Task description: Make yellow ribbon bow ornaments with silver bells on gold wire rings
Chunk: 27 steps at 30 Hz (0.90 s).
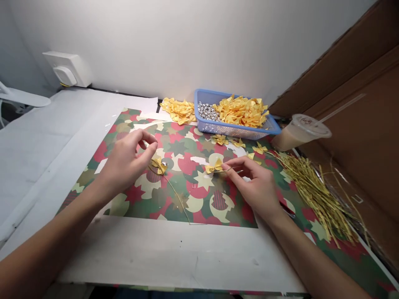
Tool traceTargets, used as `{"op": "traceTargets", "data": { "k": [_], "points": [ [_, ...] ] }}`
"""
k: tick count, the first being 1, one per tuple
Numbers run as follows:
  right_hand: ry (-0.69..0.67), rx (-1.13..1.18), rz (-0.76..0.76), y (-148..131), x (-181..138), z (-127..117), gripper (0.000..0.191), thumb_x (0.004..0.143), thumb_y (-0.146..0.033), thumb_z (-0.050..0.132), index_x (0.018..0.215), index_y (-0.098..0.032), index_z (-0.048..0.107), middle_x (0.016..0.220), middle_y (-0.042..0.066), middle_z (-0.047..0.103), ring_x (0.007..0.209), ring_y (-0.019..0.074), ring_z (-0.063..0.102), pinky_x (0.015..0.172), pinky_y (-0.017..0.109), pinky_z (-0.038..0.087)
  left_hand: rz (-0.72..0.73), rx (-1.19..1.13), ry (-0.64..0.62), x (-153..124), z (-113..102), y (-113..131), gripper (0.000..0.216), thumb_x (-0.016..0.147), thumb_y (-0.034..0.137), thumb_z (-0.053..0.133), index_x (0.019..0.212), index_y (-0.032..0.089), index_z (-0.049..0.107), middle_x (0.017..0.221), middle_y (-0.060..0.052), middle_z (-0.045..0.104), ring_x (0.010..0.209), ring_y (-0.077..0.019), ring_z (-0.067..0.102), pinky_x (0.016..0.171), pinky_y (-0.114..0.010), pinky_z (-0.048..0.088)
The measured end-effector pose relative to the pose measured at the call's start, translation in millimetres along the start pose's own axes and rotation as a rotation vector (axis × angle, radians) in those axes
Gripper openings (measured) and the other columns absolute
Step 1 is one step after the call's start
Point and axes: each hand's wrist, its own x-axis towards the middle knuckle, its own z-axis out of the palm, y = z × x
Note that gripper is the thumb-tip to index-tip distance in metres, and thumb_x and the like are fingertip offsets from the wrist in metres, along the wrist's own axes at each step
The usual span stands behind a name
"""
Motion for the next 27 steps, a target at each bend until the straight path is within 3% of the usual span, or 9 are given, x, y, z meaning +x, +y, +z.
{"op": "traceTargets", "data": {
  "k": [2,5,8,9,11,14,16,20,27],
  "points": [
    [0.028,-0.011,-0.034,5.3,5.7,-1.9,0.007,0.079,-0.027,0.06,0.081,-0.021,0.063,0.078,0.003,0.067,0.061,0.0152,0.063,0.055,0.028,0.05,-0.059,0.006,-0.145,5.7,-5.2,-8.2,0.02,0.085,0.037,0.05,0.085,0.021,0.061,0.093,-0.004,0.066,0.078,-0.0183,0.057,0.063,-0.029,0.044],
    [0.221,-0.021,-0.092,4.7,9.7,-5.2,0.007,0.074,-0.018,0.055,0.081,-0.021,0.057,0.086,0.005,0.064,0.073,0.0182,0.062,0.061,0.031,0.05,-0.096,-0.042,-0.445,11.8,-12.2,-21.3,0.027,0.082,0.045,0.055,0.095,0.022,0.065,0.095,-0.004,0.069,0.083,-0.0203,0.061,0.067,-0.029,0.047],
    [0.369,-0.037,-0.195,-11.9,4.4,-2.2,0.009,0.073,-0.013,0.053,0.076,-0.022,0.051,0.087,0.005,0.06,0.082,0.0198,0.059,0.068,0.033,0.047,-0.078,-0.058,-0.577,15.0,-15.8,-31.0,0.03,0.08,0.044,0.058,0.099,0.022,0.065,0.096,-0.006,0.07,0.084,-0.0211,0.063,0.066,-0.029,0.048],
    [0.345,-0.04,-0.254,-20.5,1.0,1.6,0.009,0.075,-0.014,0.054,0.078,-0.022,0.052,0.084,0.005,0.061,0.079,0.0193,0.059,0.067,0.032,0.047,-0.072,-0.07,-0.592,15.5,-16.0,-32.9,0.03,0.079,0.044,0.059,0.099,0.022,0.065,0.097,-0.006,0.07,0.084,-0.0211,0.063,0.066,-0.029,0.048],
    [0.13,-0.018,-0.279,-39.0,-5.9,13.4,0.008,0.081,-0.015,0.052,0.084,-0.022,0.055,0.078,0.002,0.061,0.069,0.0161,0.057,0.061,0.029,0.046,-0.064,-0.096,-0.61,15.9,-15.9,-35.0,0.029,0.078,0.042,0.06,0.097,0.021,0.066,0.097,-0.006,0.071,0.083,-0.0206,0.064,0.065,-0.029,0.048],
    [-0.276,0.02,-0.166,-60.7,-11.3,37.4,0.008,0.086,-0.026,0.054,0.092,-0.021,0.056,0.091,0.004,0.063,0.065,0.0143,0.057,0.056,0.028,0.046,-0.048,-0.111,-0.62,15.4,-15.7,-34.9,0.028,0.077,0.041,0.06,0.096,0.021,0.067,0.094,-0.006,0.071,0.08,-0.0189,0.063,0.064,-0.027,0.047],
    [-0.439,-0.047,-0.117,-67.2,-10.5,52.4,0.016,0.083,-0.032,0.06,0.092,-0.02,0.054,0.092,0.005,0.062,0.068,0.016,0.056,0.059,0.03,0.045,-0.036,-0.102,-0.616,14.6,-16.4,-33.9,0.028,0.078,0.043,0.059,0.092,0.02,0.067,0.085,-0.004,0.07,0.072,-0.0172,0.061,0.06,-0.026,0.045],
    [-0.53,-0.075,-0.083,-67.3,-5.6,68.6,0.006,0.083,-0.023,0.058,0.082,-0.021,0.052,0.09,0.006,0.059,0.082,0.0205,0.056,0.068,0.032,0.043,-0.024,-0.084,-0.607,12.4,-18.3,-32.0,0.036,0.082,0.05,0.053,0.084,0.018,0.068,0.067,-0.002,0.063,0.06,-0.0148,0.052,0.054,-0.025,0.037],
    [-0.513,0.097,-0.003,-64.5,-1.7,57.8,0.012,0.089,-0.025,0.048,0.077,-0.021,0.048,0.074,0.002,0.056,0.065,0.0154,0.05,0.059,0.029,0.04,-0.052,-0.104,-0.622,9.5,-19.7,-31.0,0.032,0.082,0.047,0.054,0.086,0.019,0.068,0.075,-0.003,0.066,0.064,-0.0159,0.054,0.055,-0.025,0.037]
  ]
}}
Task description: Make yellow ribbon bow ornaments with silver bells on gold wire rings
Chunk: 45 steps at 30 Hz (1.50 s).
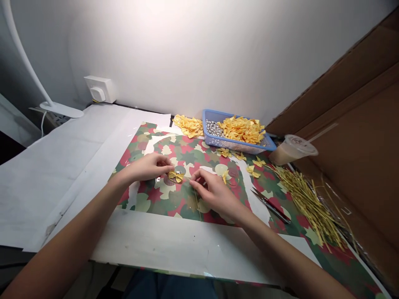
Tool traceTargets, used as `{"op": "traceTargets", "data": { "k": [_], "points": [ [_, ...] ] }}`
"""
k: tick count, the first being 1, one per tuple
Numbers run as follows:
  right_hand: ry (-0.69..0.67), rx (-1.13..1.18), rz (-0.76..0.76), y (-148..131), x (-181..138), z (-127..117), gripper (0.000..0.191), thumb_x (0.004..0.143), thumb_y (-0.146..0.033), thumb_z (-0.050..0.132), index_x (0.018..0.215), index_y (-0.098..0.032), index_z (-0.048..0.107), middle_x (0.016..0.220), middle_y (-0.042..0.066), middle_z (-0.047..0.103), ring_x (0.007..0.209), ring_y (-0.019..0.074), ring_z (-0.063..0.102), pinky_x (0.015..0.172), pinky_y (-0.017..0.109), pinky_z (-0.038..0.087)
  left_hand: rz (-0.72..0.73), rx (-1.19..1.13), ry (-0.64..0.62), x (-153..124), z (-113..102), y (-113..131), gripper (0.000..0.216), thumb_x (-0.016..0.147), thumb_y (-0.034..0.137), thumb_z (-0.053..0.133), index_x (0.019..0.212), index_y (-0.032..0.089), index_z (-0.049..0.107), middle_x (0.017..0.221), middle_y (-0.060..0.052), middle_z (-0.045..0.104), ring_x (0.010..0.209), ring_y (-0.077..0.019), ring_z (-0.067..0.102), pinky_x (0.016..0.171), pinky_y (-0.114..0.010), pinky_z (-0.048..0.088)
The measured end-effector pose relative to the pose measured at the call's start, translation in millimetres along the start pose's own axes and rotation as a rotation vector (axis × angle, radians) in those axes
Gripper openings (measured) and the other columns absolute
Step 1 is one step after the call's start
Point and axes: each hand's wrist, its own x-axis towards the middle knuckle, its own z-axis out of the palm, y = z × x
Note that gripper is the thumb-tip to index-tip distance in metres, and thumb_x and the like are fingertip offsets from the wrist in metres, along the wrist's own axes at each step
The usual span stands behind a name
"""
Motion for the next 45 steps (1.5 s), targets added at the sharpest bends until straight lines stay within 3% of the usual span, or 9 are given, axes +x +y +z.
{"op": "traceTargets", "data": {
  "k": [5,12,18,25,30,34,41,45],
  "points": [
    [0.032,0.222,0.018,-3.0,4.2,-10.9,0.021,0.09,-0.041,0.046,0.083,-0.021,0.045,0.08,0.002,0.06,0.056,0.0098,0.048,0.051,0.024,0.041,0.023,-0.032,-0.03,-0.5,-0.2,-0.7,0.025,0.077,0.038,0.058,0.093,0.02,0.066,0.091,-0.004,0.069,0.076,-0.0182,0.06,0.062,-0.026,0.042],
    [0.036,0.342,-0.011,-7.3,20.3,-18.3,0.034,0.082,-0.053,0.053,0.081,-0.021,0.042,0.07,-0.001,0.059,0.055,0.0094,0.052,0.051,0.024,0.045,0.081,-0.054,-0.041,-0.7,1.5,-1.3,0.023,0.078,0.033,0.055,0.095,0.021,0.066,0.074,-0.001,0.066,0.06,-0.0149,0.054,0.053,-0.025,0.037],
    [0.036,0.23,-0.043,-15.0,24.9,-29.6,0.027,0.084,-0.046,0.053,0.079,-0.021,0.045,0.062,-0.006,0.049,0.052,0.0088,0.047,0.05,0.024,0.041,0.168,-0.094,-0.043,-0.7,7.6,2.0,0.018,0.079,0.028,0.057,0.094,0.02,0.061,0.068,-0.001,0.067,0.063,-0.0165,0.06,0.056,-0.026,0.042],
    [0.062,-0.021,-0.077,-17.9,34.4,-39.0,0.017,0.084,-0.031,0.058,0.073,-0.019,0.054,0.062,-0.003,0.05,0.055,0.0108,0.042,0.051,0.026,0.032,0.25,-0.114,0.007,6.1,19.9,-0.5,0.012,0.076,0.022,0.06,0.087,0.019,0.06,0.089,-0.005,0.071,0.069,-0.0152,0.063,0.062,-0.027,0.049],
    [0.062,-0.102,-0.168,-22.5,35.9,-47.3,0.017,0.087,-0.033,0.057,0.078,-0.018,0.058,0.071,0.0,0.054,0.059,0.0114,0.044,0.056,0.027,0.035,0.251,-0.115,0.017,8.0,20.4,-3.5,0.013,0.078,0.02,0.058,0.091,0.019,0.06,0.085,-0.003,0.07,0.062,-0.0125,0.059,0.059,-0.026,0.049],
    [-0.011,-0.212,-0.278,-25.8,31.8,-54.3,0.018,0.088,-0.032,0.058,0.076,-0.019,0.06,0.064,-0.002,0.048,0.058,0.0118,0.042,0.055,0.027,0.034,0.24,-0.115,0.025,8.7,19.5,-4.0,0.015,0.078,0.02,0.058,0.093,0.019,0.06,0.083,-0.002,0.069,0.063,-0.0125,0.059,0.058,-0.026,0.048],
    [0.092,-0.212,-0.331,-24.0,28.2,-57.6,0.017,0.089,-0.031,0.058,0.077,-0.019,0.06,0.071,0.0,0.056,0.06,0.0116,0.047,0.057,0.027,0.039,0.238,-0.106,0.018,10.7,20.5,-6.1,0.014,0.078,0.023,0.061,0.092,0.02,0.06,0.081,-0.002,0.068,0.064,-0.0127,0.059,0.059,-0.026,0.047],
    [0.066,-0.226,-0.371,-26.0,28.2,-55.0,0.016,0.089,-0.03,0.059,0.076,-0.02,0.06,0.069,-0.001,0.056,0.06,0.0115,0.047,0.056,0.027,0.038,0.244,-0.105,0.027,9.8,20.2,-4.4,0.013,0.079,0.023,0.06,0.092,0.02,0.061,0.08,-0.001,0.068,0.064,-0.0128,0.058,0.059,-0.026,0.047]
  ]
}}
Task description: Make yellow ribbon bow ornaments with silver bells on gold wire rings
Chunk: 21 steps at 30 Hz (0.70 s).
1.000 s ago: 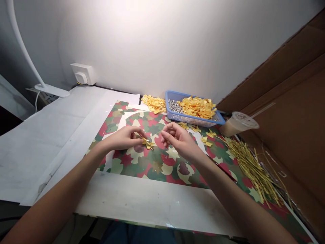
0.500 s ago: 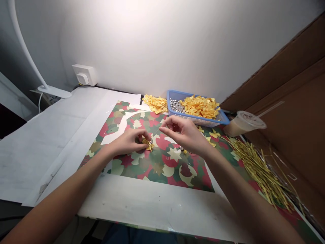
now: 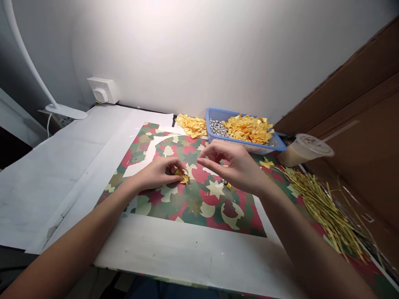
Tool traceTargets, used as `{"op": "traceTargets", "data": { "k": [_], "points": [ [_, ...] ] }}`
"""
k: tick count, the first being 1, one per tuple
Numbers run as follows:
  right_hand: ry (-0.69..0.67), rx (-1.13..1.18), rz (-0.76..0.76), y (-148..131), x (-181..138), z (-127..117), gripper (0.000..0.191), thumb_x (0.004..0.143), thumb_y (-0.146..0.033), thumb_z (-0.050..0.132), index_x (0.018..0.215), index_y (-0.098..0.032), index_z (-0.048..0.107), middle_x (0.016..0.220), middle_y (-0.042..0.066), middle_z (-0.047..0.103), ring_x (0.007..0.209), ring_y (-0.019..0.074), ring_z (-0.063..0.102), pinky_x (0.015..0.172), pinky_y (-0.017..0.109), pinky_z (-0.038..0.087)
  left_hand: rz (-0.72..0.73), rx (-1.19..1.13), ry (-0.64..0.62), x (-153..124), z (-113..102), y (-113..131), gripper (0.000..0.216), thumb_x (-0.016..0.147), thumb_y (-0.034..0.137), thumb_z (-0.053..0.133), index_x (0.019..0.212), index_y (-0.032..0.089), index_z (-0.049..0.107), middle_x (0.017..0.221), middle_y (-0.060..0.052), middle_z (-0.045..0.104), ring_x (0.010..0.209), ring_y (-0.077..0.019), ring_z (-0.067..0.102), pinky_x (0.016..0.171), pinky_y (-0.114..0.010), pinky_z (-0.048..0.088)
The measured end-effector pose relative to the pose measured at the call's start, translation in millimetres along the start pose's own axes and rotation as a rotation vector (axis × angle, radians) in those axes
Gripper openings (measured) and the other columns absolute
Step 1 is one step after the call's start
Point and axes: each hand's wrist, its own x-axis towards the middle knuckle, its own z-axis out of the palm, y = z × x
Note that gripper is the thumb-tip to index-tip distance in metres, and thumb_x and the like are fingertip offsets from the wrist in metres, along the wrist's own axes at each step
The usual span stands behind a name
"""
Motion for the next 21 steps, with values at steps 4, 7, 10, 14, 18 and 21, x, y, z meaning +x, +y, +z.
{"op": "traceTargets", "data": {
  "k": [4,7,10,14,18,21],
  "points": [
    [-0.038,-0.022,-0.009,0.4,0.2,3.3,0.016,0.089,-0.03,0.058,0.076,-0.02,0.059,0.067,-0.001,0.055,0.059,0.0116,0.046,0.055,0.026,0.037,0.006,-0.004,-0.003,0.1,0.4,0.4,0.011,0.079,0.021,0.059,0.09,0.02,0.06,0.082,-0.002,0.068,0.068,-0.0135,0.059,0.06,-0.026,0.047],
    [-0.028,-0.048,0.034,4.4,1.0,6.2,0.015,0.09,-0.028,0.057,0.078,-0.02,0.059,0.068,-0.001,0.056,0.058,0.0116,0.045,0.054,0.026,0.036,0.006,-0.01,-0.004,1.1,1.3,-2.0,0.009,0.08,0.022,0.059,0.088,0.02,0.058,0.083,-0.002,0.068,0.068,-0.014,0.059,0.06,-0.026,0.047],
    [0.005,-0.072,0.1,9.8,2.5,10.9,0.014,0.089,-0.025,0.057,0.076,-0.019,0.058,0.064,-0.002,0.052,0.056,0.0116,0.043,0.054,0.027,0.034,0.009,-0.014,0.001,1.8,1.9,-3.6,0.006,0.08,0.022,0.059,0.083,0.02,0.054,0.081,-0.002,0.066,0.07,-0.0143,0.059,0.06,-0.026,0.046],
    [-0.019,-0.044,0.15,15.0,4.1,19.3,0.015,0.087,-0.024,0.059,0.073,-0.019,0.058,0.06,-0.003,0.046,0.055,0.0117,0.042,0.054,0.027,0.032,0.015,-0.002,0.019,1.7,1.4,-2.8,0.01,0.079,0.019,0.059,0.075,0.019,0.049,0.076,0.001,0.06,0.069,-0.0133,0.057,0.059,-0.025,0.043],
    [-0.085,0.007,0.125,15.1,3.6,26.2,0.016,0.088,-0.025,0.058,0.074,-0.018,0.059,0.064,-0.002,0.054,0.055,0.0105,0.044,0.053,0.025,0.034,0.024,0.005,0.026,2.1,1.0,-2.7,0.017,0.079,0.023,0.061,0.071,0.02,0.046,0.07,0.003,0.055,0.063,-0.0117,0.053,0.056,-0.024,0.04],
    [-0.098,0.045,0.106,13.7,2.5,30.9,0.016,0.088,-0.028,0.058,0.076,-0.017,0.061,0.066,-0.001,0.057,0.055,0.0098,0.045,0.052,0.024,0.035,0.027,0.009,0.028,2.9,1.3,-4.0,0.02,0.08,0.024,0.061,0.07,0.02,0.044,0.068,0.004,0.054,0.06,-0.011,0.053,0.053,-0.023,0.039]
  ]
}}
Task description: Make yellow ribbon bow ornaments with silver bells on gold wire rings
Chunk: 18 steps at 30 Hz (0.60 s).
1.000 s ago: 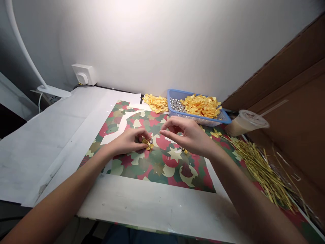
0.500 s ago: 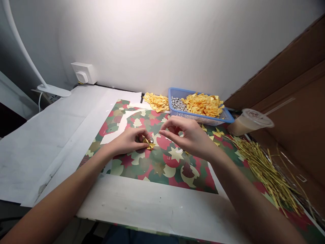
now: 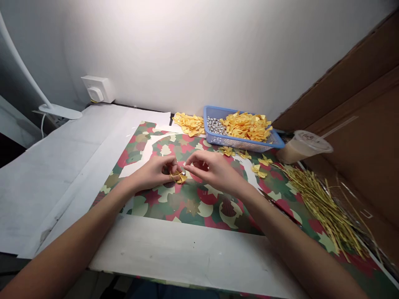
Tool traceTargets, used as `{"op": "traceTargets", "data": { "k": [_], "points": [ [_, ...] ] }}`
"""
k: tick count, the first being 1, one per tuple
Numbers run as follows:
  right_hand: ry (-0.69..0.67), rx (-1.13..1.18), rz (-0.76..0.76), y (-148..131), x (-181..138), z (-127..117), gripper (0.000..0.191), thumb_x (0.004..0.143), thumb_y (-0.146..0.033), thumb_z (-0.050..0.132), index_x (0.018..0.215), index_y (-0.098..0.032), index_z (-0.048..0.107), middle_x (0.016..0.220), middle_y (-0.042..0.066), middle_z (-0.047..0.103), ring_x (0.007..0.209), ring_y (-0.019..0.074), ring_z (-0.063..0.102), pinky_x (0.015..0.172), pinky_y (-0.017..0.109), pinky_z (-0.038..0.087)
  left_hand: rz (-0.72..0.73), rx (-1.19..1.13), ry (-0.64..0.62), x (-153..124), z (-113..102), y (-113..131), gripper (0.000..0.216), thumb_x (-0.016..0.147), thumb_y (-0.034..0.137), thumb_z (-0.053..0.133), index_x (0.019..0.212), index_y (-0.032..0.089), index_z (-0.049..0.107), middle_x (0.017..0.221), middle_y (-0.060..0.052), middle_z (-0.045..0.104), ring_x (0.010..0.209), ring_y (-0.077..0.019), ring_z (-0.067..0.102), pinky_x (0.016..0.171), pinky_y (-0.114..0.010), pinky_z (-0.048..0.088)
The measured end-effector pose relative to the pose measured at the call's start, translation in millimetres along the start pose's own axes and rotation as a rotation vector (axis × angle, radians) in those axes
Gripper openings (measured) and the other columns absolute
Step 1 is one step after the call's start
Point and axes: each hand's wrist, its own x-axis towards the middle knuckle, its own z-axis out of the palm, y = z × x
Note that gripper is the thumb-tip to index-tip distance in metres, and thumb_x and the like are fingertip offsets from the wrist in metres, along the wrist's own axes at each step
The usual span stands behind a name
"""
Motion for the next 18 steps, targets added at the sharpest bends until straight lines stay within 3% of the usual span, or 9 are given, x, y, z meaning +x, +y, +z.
{"op": "traceTargets", "data": {
  "k": [10,14,18],
  "points": [
    [0.056,0.047,-0.075,-23.7,-7.5,-8.7,0.014,0.089,-0.026,0.059,0.078,-0.017,0.061,0.058,-0.005,0.051,0.049,0.0073,0.041,0.049,0.022,0.032,0.033,0.084,-0.002,-0.4,-1.3,-0.2,0.009,0.082,0.028,0.059,0.08,0.019,0.056,0.069,0.002,0.061,0.061,-0.0124,0.055,0.055,-0.023,0.041],
    [-0.074,-0.028,-0.042,-37.5,-15.9,-15.7,0.013,0.088,-0.024,0.06,0.076,-0.018,0.062,0.055,-0.005,0.051,0.05,0.0079,0.043,0.05,0.022,0.031,0.037,0.144,0.041,-0.4,0.0,0.6,0.008,0.08,0.021,0.057,0.073,0.018,0.055,0.065,0.003,0.055,0.06,-0.0125,0.051,0.053,-0.023,0.037],
    [-0.298,-0.173,0.004,-43.3,-19.8,-8.8,0.015,0.086,-0.018,0.06,0.071,-0.018,0.062,0.059,-0.003,0.059,0.053,0.009,0.047,0.051,0.023,0.03,0.038,0.184,0.079,-0.1,2.7,1.1,0.008,0.082,0.021,0.054,0.075,0.018,0.056,0.064,0.003,0.054,0.058,-0.0126,0.05,0.053,-0.024,0.037]
  ]
}}
